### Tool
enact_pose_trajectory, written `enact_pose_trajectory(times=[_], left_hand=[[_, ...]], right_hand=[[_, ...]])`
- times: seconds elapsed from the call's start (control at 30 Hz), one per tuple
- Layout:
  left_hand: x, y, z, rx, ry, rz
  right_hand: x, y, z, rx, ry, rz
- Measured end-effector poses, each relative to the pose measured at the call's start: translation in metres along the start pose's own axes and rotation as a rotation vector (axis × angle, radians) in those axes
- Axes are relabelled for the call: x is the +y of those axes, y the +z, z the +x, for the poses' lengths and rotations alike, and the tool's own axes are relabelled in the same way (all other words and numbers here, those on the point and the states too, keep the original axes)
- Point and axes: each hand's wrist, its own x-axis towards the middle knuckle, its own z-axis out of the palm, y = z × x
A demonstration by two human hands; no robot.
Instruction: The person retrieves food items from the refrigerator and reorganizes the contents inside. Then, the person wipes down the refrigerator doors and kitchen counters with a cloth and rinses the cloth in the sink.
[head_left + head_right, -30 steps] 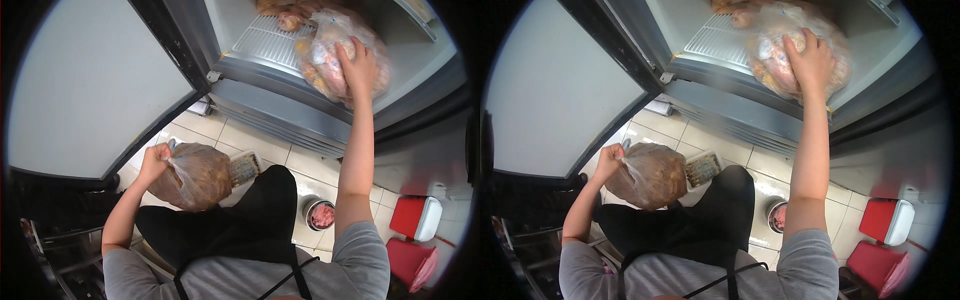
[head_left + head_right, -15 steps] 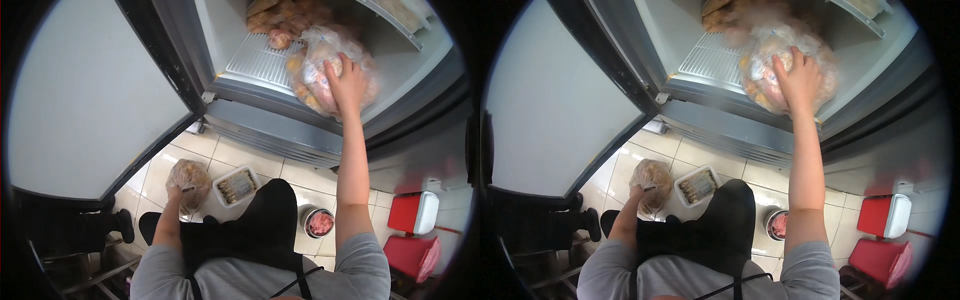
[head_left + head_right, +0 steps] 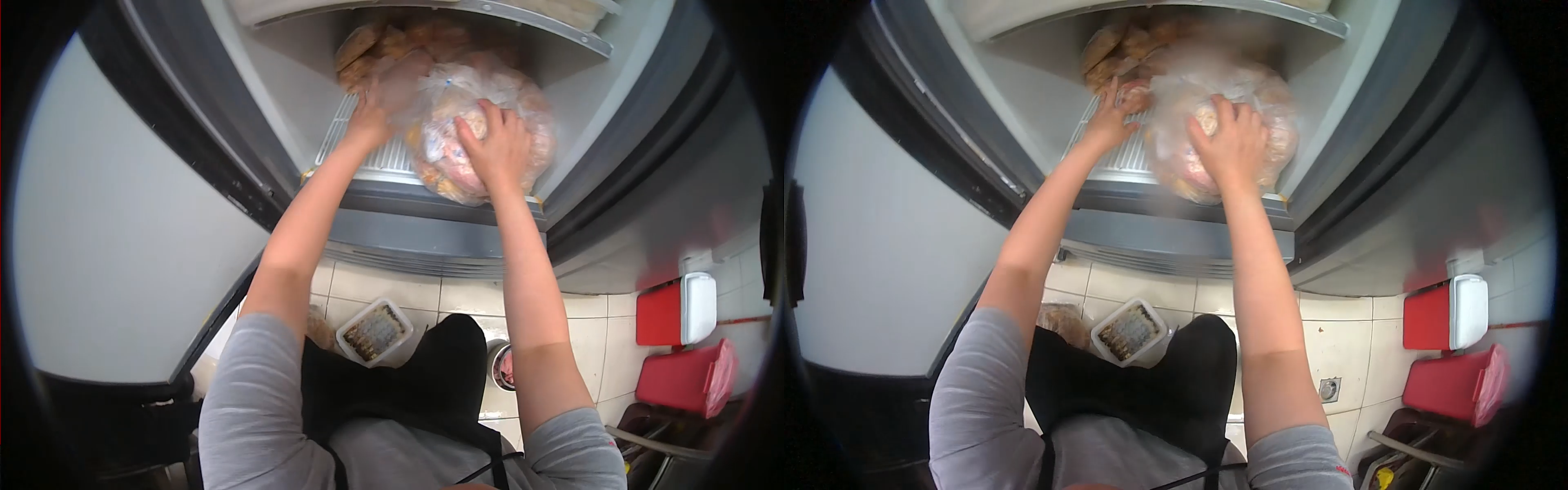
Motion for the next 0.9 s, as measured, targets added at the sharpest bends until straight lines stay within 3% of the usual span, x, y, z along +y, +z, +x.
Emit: enact_pose_trajectory(times=[0.07,0.2,0.23,0.27,0.33,0.37,0.43,0.5,0.53,0.6,0.63,0.7,0.73,0.8,0.83,0.9], left_hand=[[-0.013,0.040,0.035,-0.067,-0.057,0.230],[-0.024,0.056,0.050,-0.035,-0.114,-0.055],[-0.016,0.052,0.050,0.091,-0.162,-0.038],[-0.024,0.041,0.054,0.084,-0.167,-0.035],[-0.049,0.011,0.073,-0.567,-0.373,-0.965],[-0.037,-0.007,0.075,-0.572,-0.373,-0.961],[0.003,-0.046,0.080,-0.356,-0.406,-1.238],[0.029,-0.045,0.111,-0.004,-0.271,-1.470],[0.023,-0.041,0.128,-0.015,-0.272,-1.463],[0.003,-0.032,0.163,0.593,0.023,-0.644],[-0.009,-0.029,0.166,0.588,0.028,-0.650],[-0.039,-0.020,0.164,0.584,0.161,0.062],[-0.050,-0.013,0.163,0.582,0.163,0.055],[-0.059,-0.006,0.156,0.222,-0.302,-0.050],[-0.060,-0.003,0.151,0.216,-0.294,-0.054],[-0.057,0.003,0.141,0.349,-0.604,-0.081]], right_hand=[[0.001,0.000,0.000,-0.026,0.018,0.024],[0.000,-0.001,0.001,-0.046,0.059,0.032],[0.000,-0.003,0.000,-0.053,0.064,0.030],[-0.001,-0.004,0.000,-0.055,0.069,0.033],[-0.002,-0.003,0.001,-0.055,0.075,0.040],[-0.001,-0.002,0.000,-0.041,0.073,0.049],[0.001,-0.002,0.001,-0.023,0.080,0.053],[0.000,-0.002,-0.001,-0.012,0.082,0.080],[-0.001,-0.003,-0.002,-0.012,0.095,0.081],[0.001,-0.004,-0.001,-0.024,0.083,0.077],[0.002,-0.003,0.000,-0.022,0.088,0.070],[0.003,-0.002,0.000,0.040,0.034,0.071],[0.004,-0.002,0.000,0.039,0.036,0.064],[0.003,-0.002,0.000,0.023,0.037,0.068],[0.003,-0.001,0.000,0.024,0.044,0.061],[0.005,0.001,0.000,0.056,0.017,0.083]])
